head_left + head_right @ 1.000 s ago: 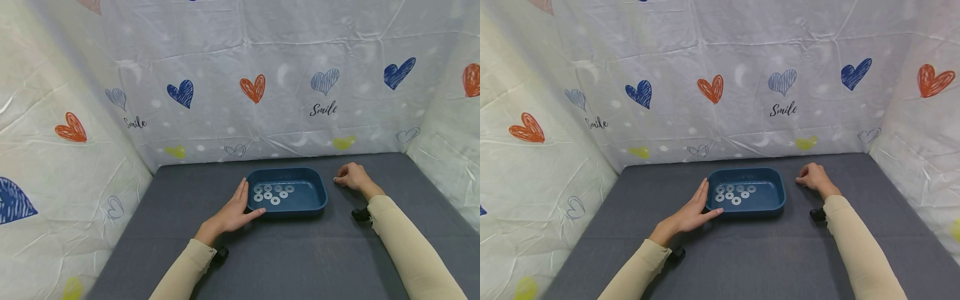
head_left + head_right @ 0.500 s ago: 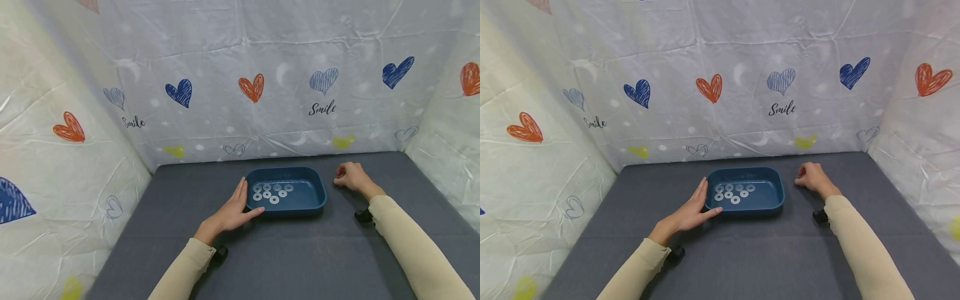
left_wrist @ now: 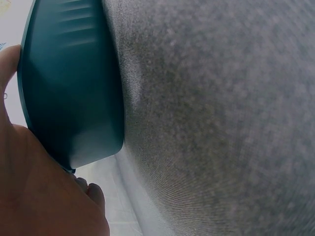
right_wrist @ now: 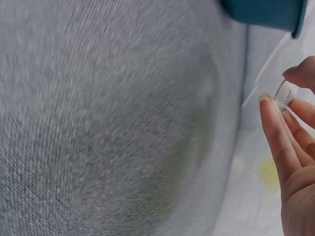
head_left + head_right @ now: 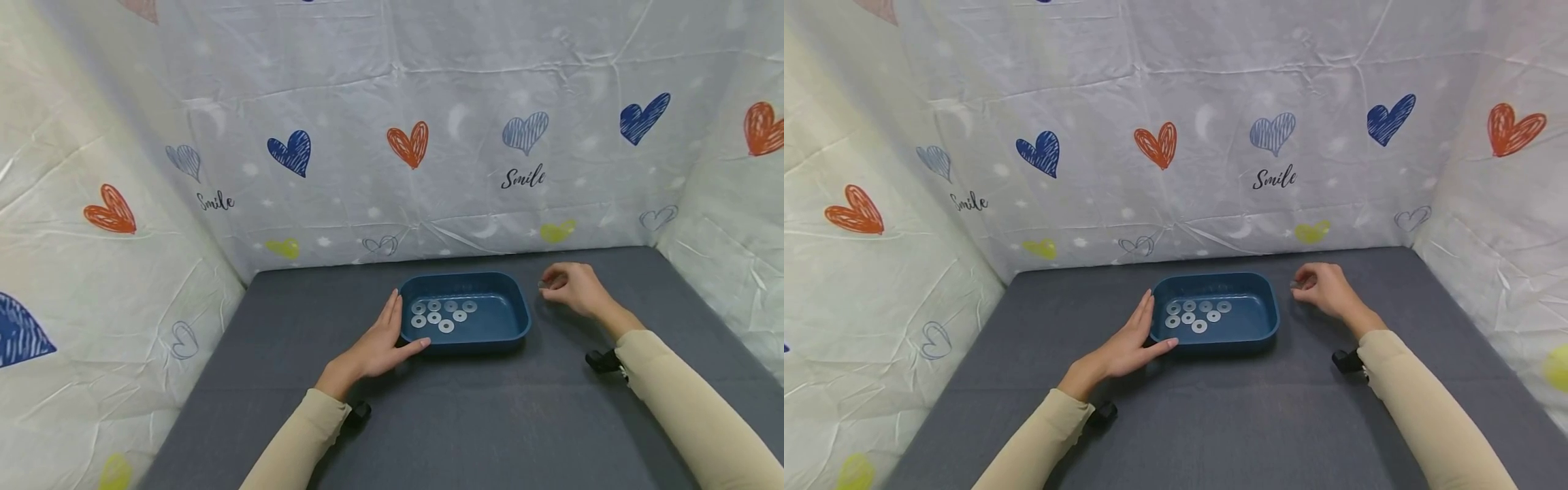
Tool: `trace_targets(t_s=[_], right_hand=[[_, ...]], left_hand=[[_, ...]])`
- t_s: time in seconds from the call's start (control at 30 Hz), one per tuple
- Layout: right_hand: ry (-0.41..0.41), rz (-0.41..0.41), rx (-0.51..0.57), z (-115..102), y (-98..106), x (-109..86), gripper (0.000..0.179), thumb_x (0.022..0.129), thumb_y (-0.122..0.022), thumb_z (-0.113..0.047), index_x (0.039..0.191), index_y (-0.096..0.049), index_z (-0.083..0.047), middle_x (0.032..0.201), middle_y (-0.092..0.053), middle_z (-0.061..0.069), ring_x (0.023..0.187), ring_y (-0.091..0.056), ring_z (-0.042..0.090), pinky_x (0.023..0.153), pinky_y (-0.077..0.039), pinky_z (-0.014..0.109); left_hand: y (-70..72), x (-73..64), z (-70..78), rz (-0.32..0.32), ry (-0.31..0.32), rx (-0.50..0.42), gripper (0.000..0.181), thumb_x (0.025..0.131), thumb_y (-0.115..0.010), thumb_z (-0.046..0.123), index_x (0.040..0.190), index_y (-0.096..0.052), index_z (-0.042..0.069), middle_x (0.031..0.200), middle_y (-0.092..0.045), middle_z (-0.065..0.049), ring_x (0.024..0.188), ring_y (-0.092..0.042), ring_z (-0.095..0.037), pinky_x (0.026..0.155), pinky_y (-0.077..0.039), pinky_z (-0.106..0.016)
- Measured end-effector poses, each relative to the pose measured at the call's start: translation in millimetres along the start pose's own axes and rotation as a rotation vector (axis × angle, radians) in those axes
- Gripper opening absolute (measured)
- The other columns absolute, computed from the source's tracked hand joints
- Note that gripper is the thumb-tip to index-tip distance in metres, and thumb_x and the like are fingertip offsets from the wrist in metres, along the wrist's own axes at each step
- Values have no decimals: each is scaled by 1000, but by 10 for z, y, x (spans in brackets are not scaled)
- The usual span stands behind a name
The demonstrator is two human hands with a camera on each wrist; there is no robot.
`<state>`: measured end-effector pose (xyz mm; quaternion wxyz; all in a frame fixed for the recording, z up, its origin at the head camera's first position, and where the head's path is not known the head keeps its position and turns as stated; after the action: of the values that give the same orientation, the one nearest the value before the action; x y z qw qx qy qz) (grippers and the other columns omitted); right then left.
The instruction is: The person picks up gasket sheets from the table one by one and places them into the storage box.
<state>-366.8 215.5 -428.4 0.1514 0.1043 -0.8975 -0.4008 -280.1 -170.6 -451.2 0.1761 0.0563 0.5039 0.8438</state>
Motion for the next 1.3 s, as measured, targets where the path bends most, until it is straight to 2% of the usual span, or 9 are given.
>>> trace_targets(t_s=[0.23,0.47,0.57,0.77,0.93,1.13,1.3], right_hand=[[47,31,66,-181,46,-71,22,91,-78,-9,110,-72,-1,103,-73,15,88,-71,27,69,-56,33],[76,26,144,-342,-25,-132,23,91,-77,-9,112,-73,-1,107,-73,16,90,-72,25,71,-57,30],[86,12,177,-414,-76,-132,23,92,-77,-11,113,-72,-2,107,-72,15,90,-71,23,72,-58,30],[115,-51,246,-568,-199,-89,21,92,-77,-9,111,-72,-2,102,-73,13,86,-71,21,72,-58,30],[147,-80,243,-695,-306,-41,18,90,-76,-3,108,-72,-2,100,-72,11,84,-70,20,71,-58,29],[218,-113,183,-827,-464,21,20,89,-76,-3,109,-73,-1,100,-72,10,82,-70,17,71,-58,30],[246,-183,132,-932,-622,70,20,89,-76,-6,108,-73,0,101,-72,10,81,-69,15,72,-57,30]], left_hand=[[11,0,2,0,-1,-4,115,91,-47,81,164,8,11,172,16,-4,158,1,-23,124,-19,-51],[3,-18,-3,-4,-4,-15,115,91,-48,79,164,7,10,172,16,-3,158,0,-23,124,-19,-51],[0,-17,-8,3,-7,-13,115,91,-48,79,165,6,10,172,14,-5,158,-1,-24,123,-20,-52],[10,-20,7,-6,-6,-20,115,91,-48,80,164,8,11,171,17,-1,158,0,-23,123,-20,-52],[28,-14,19,-6,-6,-19,114,92,-48,79,164,9,11,171,18,-1,158,0,-22,124,-19,-51],[23,-17,16,-5,-4,-15,114,92,-48,78,164,8,10,172,16,-4,158,0,-22,124,-19,-49],[25,-27,22,-2,-12,-21,113,92,-48,78,164,7,9,172,14,-6,158,0,-22,124,-19,-50]])
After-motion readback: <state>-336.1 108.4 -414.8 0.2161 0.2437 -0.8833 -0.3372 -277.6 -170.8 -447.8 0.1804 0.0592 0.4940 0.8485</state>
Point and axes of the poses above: each hand's wrist, its own x-axis towards the middle knuckle, its own y-axis out of the back of the hand, z = x × y, the point moved 5 cm from there along x, towards the middle knuckle
